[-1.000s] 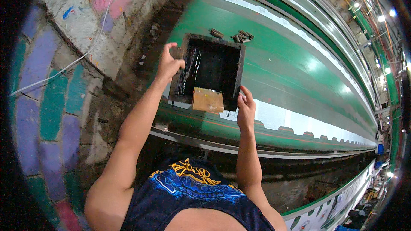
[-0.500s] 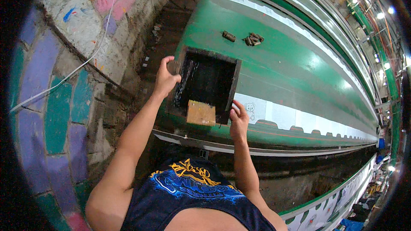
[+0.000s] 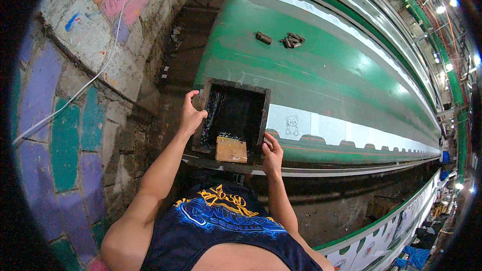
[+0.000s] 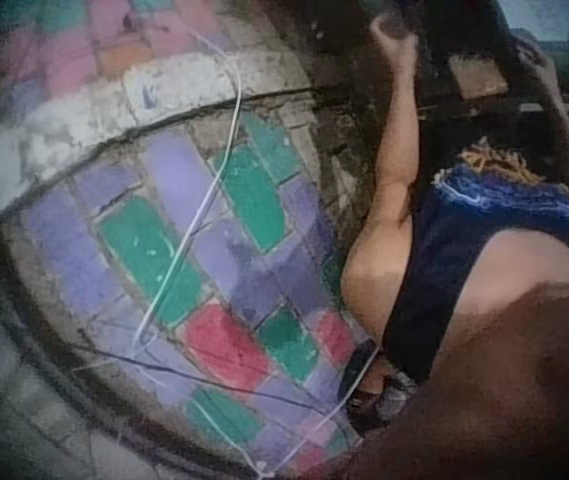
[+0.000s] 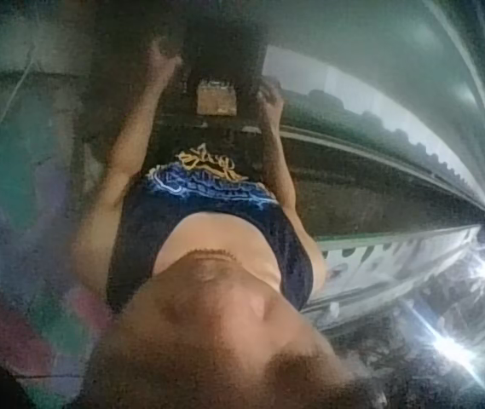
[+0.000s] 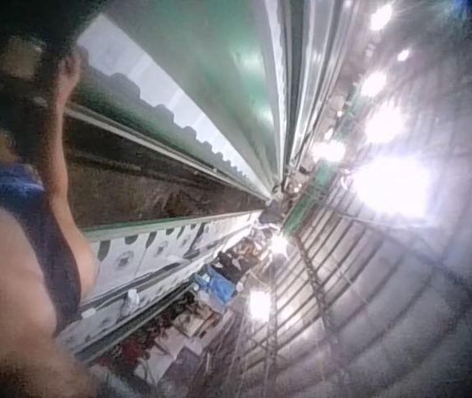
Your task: The person repeatedly uses a squeegee to spread ink across a screen printing frame held over a conveyor belt. The person moves the frame along the belt and continues the inking process. A coworker is visible in the background handling printed shirts.
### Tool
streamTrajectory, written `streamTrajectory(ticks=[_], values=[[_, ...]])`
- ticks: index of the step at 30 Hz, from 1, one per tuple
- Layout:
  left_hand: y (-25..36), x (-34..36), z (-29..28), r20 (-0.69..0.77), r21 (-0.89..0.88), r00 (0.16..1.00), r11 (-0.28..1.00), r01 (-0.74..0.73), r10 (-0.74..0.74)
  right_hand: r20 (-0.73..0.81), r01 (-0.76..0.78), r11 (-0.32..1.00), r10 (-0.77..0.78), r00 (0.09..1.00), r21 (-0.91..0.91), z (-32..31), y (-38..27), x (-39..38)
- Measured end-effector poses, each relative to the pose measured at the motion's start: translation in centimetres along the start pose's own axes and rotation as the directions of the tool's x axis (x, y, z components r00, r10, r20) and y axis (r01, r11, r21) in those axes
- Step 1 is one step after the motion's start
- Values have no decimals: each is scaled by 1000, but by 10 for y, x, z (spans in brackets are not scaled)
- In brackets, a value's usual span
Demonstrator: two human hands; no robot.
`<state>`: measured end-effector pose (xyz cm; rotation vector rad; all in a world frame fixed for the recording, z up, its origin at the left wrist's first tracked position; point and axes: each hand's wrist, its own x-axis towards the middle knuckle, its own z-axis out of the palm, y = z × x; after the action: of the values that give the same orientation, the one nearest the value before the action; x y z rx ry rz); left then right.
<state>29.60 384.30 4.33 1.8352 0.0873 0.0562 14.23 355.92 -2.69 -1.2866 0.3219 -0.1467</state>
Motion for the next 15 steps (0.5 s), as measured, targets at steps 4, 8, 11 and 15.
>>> streamTrajectory(ticks=[4, 8, 11, 15], values=[[-11, 5, -2, 22, 11, 999, 999, 35, -35, 11, -88, 996, 88, 996, -8, 1, -8, 1], [-12, 12, -2, 42, 90, 998, 995, 45, -49, 25, -55, 987, 60, 998, -154, -9, -5, 7], [-6, 11, 0, 60, 129, 993, 988, 89, -98, -62, 90, 861, -140, 988, -500, 9, -18, 4], [-11, 11, -2, 44, 202, 993, 974, 98, -109, 401, 577, 392, -446, 801, -717, 56, -59, -21]])
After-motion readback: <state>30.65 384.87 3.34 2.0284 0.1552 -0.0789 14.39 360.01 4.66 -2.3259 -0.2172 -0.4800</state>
